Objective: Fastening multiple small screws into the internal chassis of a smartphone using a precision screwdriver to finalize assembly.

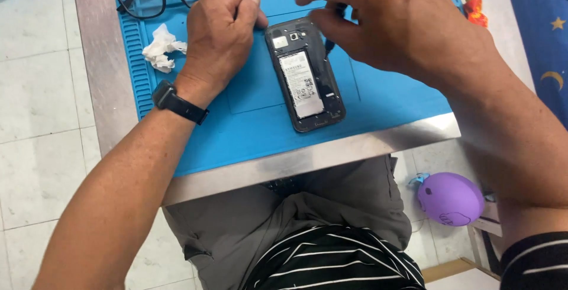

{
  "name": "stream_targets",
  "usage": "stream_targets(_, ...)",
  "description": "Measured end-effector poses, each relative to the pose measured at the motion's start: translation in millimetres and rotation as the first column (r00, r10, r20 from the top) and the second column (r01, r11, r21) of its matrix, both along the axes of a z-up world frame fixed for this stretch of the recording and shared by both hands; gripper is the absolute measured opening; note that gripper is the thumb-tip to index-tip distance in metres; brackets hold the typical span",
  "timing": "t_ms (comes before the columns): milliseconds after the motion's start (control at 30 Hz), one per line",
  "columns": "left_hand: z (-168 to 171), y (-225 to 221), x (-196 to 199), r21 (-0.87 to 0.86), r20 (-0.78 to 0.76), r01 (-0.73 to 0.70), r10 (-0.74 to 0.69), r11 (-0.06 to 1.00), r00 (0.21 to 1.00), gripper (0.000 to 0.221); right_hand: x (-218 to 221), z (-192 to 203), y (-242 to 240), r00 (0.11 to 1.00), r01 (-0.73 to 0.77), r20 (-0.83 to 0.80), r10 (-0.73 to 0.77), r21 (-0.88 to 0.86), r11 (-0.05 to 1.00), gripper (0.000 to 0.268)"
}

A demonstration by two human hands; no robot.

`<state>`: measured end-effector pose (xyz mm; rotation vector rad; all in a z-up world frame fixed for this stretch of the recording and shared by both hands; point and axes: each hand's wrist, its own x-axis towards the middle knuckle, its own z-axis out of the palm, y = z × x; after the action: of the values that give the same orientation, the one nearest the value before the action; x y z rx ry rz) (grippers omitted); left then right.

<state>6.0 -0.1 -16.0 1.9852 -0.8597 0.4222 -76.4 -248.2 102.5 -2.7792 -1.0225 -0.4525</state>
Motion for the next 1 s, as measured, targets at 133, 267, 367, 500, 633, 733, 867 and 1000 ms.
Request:
stream_targets(133, 8, -5, 2, 0.021, -0.043, -0.032, 0.033, 0.999, 0.999, 0.034, 3, 11, 7, 0.982, -0.055, -0.178, 0.067, 0.072, 0.996, 0.040)
stream_targets(267, 10, -12, 0, 0.130, -0.073, -0.123, 0.134, 0.984, 0.988, 0.029, 8, -17, -14, 0.999, -0.016, -0.038, 0.021, 0.135, 0.991, 0.013)
stream_targets(367, 3, -11, 1, 0.106, 0.025, -0.116, 0.114, 0.988, 0.993, 0.027, 3, 1, -9, 0.959, -0.005, -0.275, 0.070, 0.230, 0.973, 0.036)
stream_targets(500, 5, -9, 0, 0.106, -0.010, -0.121, 0.123, 0.987, 0.992, 0.029, -1, -19, -22, 0.982, -0.016, -0.179, 0.063, 0.252, 0.968, 0.033)
stream_targets(633, 6, -8, -1, 0.092, -0.016, -0.078, 0.080, 0.993, 0.997, 0.031, -4, -22, -31, 0.977, 0.205, -0.060, -0.204, 0.009, 0.979, 0.024)
stream_targets(733, 8, -9, -1, 0.096, -0.035, -0.076, 0.080, 0.992, 0.996, 0.030, -9, -6, -17, 0.967, 0.159, -0.207, -0.147, 0.042, 0.986, 0.031)
stream_targets(867, 6, -8, -1, 0.099, -0.009, -0.076, 0.078, 0.992, 0.997, 0.028, -17, -8, -9, 0.961, 0.202, -0.218, -0.171, 0.127, 0.971, 0.023)
stream_targets(1000, 7, -6, -2, 0.098, -0.044, -0.048, 0.053, 0.994, 0.998, 0.029, -15, -2, -6, 0.964, 0.163, -0.242, -0.111, 0.206, 0.965, 0.029)
